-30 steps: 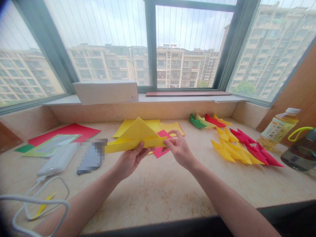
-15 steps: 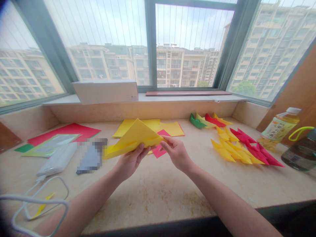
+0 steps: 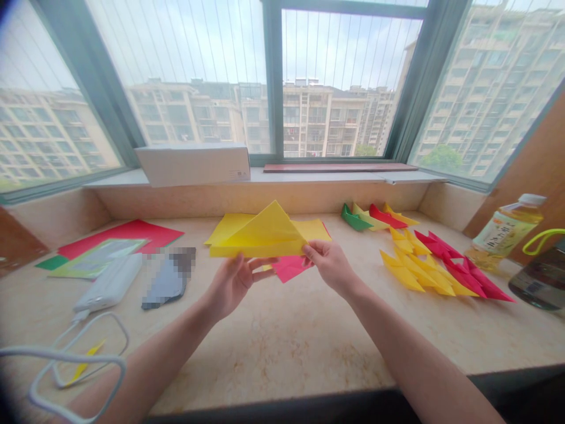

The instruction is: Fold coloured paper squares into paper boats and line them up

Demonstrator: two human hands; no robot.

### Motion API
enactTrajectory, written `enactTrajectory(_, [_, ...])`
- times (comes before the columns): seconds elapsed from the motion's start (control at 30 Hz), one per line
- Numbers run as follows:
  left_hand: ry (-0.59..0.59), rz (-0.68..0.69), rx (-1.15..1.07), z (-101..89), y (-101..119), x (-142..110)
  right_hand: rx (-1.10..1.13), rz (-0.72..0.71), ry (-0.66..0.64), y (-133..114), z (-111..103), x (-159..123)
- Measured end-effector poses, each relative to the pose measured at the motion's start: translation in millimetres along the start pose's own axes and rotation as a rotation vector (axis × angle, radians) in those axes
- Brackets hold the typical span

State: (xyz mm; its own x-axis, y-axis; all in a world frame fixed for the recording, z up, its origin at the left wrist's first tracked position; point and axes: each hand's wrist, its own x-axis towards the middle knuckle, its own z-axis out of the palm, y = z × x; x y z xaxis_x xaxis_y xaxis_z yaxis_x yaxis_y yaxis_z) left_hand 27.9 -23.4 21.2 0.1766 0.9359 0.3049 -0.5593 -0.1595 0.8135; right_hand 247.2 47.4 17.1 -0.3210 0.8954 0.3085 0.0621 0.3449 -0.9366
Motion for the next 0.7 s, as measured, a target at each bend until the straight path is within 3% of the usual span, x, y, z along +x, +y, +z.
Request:
enactTrajectory(0.1, [0.08,0.021,-0.061,-6.7,12.7,3.2,-0.05,0.018,0.016,2.3,-12.3,5.3])
enactTrajectory(0.23, [0.154,-0.061,0.033,-19.1,23.2,7.6,-0.12,-0.005,0.058,4.7,-22.9,8.1])
enactTrajectory(0.43, [0.088,-0.196,0.187,-25.6,24.2,11.1,-0.205,-0.064,0.062,5.0,-35.2,9.6])
enactTrajectory(0.7, [0.08,-0.135,0.147,-24.4,27.7,11.6,-0.167,-0.031,0.057,8.3,-35.2,12.4])
